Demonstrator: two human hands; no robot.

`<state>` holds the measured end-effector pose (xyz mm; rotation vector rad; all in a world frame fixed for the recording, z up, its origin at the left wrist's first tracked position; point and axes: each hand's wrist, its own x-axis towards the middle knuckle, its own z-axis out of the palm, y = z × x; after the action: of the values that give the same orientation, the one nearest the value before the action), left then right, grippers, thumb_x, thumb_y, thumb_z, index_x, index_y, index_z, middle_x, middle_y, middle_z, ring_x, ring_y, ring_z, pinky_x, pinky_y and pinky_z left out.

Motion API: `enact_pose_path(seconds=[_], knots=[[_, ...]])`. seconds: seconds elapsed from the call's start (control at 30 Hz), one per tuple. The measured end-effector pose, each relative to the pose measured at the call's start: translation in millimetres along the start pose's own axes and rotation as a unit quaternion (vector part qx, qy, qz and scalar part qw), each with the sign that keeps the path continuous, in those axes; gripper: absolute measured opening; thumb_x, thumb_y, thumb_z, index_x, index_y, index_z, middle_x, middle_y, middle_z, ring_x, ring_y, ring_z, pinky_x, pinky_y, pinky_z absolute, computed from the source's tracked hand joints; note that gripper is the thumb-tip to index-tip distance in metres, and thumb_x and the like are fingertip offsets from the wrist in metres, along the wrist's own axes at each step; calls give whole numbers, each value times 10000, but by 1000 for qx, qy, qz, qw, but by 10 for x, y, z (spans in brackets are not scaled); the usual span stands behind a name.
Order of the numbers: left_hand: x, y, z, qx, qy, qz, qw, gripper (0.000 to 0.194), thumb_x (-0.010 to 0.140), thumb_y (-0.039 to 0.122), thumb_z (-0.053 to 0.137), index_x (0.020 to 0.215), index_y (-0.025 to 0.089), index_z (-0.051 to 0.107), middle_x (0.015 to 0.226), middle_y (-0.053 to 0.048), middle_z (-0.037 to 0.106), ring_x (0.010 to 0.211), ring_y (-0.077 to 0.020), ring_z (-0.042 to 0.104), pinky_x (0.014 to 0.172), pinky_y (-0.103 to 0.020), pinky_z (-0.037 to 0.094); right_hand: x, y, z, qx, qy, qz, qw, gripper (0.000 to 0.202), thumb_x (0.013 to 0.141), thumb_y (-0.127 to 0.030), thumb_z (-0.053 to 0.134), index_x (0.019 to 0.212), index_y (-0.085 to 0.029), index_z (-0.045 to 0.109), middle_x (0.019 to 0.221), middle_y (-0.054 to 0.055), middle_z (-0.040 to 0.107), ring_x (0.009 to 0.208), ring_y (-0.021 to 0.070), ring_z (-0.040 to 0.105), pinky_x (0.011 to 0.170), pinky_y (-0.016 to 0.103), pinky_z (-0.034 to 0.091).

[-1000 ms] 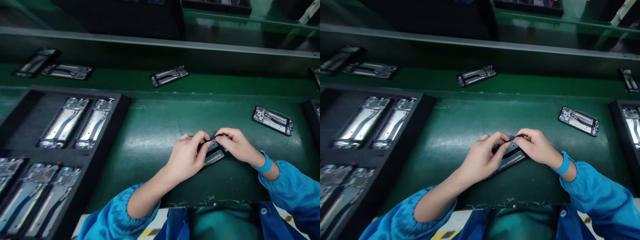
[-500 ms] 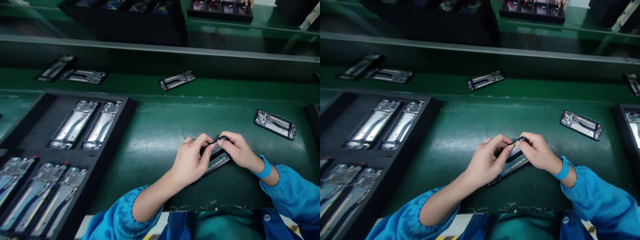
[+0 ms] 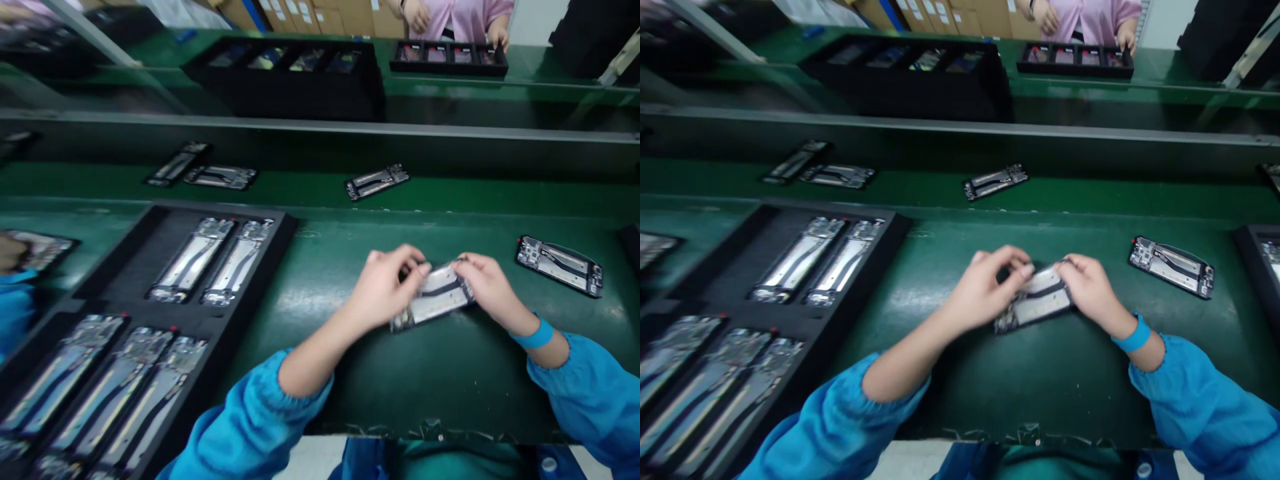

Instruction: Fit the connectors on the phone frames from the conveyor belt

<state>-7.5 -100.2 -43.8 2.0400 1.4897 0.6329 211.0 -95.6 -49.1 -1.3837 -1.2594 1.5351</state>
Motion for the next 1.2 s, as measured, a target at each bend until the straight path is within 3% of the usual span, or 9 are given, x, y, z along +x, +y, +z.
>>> enact_pose_path(seconds=[0.13, 0.23, 0.37, 0.57, 0.67, 0.8, 0.93, 1.07, 1.2], knots=[[735, -776, -427, 114, 143, -138, 973, 650, 916, 460, 610, 1492, 226, 420, 1483, -167, 547, 1408, -398, 443, 1112, -570, 306, 475, -43, -213, 182, 133, 61, 972, 266, 806, -325, 741, 702, -184, 542, 547, -56, 500, 412, 61, 304, 372, 183, 205], [1097, -1224, -653, 156, 108, -195, 962, 1018, 818, 549, 718, 1623, 230, 184, 1589, -183, 427, 1480, -420, 341, 1141, -580, 284, 704, -68, -287, 264, 137, 65, 953, 178, 873, -225, 673, 764, -174, 542, 693, 19, 674, 396, 43, 289, 339, 157, 172], [1257, -1406, -728, 169, 66, -149, 972, 994, 828, 534, 712, 1631, 280, 185, 1482, -120, 572, 1422, -373, 438, 1165, -579, 255, 828, -75, -256, 288, 146, 29, 946, 49, 904, -130, 593, 873, -166, 584, 1154, 139, 750, 588, 89, 621, 344, 147, 265], [1122, -935, -749, 211, 60, -144, 965, 1058, 753, 605, 758, 1608, 228, 262, 1304, -142, 667, 1231, -385, 594, 985, -461, 458, 848, 33, -236, 153, 85, -24, 984, 201, 877, -252, 617, 1045, -157, 674, 1106, 117, 756, 640, 128, 663, 461, 212, 435], [692, -444, -569, 290, 63, -163, 941, 1003, 798, 686, 673, 1574, 162, 312, 1261, -205, 665, 1139, -408, 643, 882, -447, 491, 758, 73, -193, -49, 61, -80, 994, 225, 878, -344, 594, 921, -158, 713, 837, 59, 735, 594, 138, 583, 520, 253, 407], [-8, 71, -211, 299, -59, -88, 948, 812, 914, 767, 477, 1461, 166, 468, 913, -119, 744, 878, -339, 708, 806, -432, 490, 539, 2, -45, -333, 27, -117, 935, 287, 857, -464, 656, 815, -187, 721, 823, 51, 735, 787, 220, 640, 652, 307, 395], [-248, 79, 14, 207, -49, 58, 975, 488, 1037, 529, 431, 1372, 206, 576, 1143, -120, 727, 1061, -300, 667, 911, -441, 465, 363, -79, 16, -440, -39, -140, 886, 297, 786, -386, 755, 1030, -217, 736, 1020, 55, 759, 890, 243, 654, 700, 309, 392], [-179, -70, 162, 153, -51, 201, 966, 615, 1016, 463, 520, 1556, 200, 383, 1527, -129, 507, 1448, -330, 389, 1172, -510, 282, 242, -85, -179, -387, -34, -159, 908, 263, 954, -402, 574, 870, -206, 727, 787, 24, 710, 733, 190, 617, 657, 295, 378], [-284, -20, 243, 141, -63, 171, 973, 511, 1010, 406, 523, 1468, 183, 478, 1323, -113, 632, 1234, -305, 535, 1069, -502, 351, -29, -81, -445, -371, 17, -144, 917, 402, 1025, -395, 436, 791, -189, 690, 643, 6, 603, 612, 163, 538, 612, 296, 344]])
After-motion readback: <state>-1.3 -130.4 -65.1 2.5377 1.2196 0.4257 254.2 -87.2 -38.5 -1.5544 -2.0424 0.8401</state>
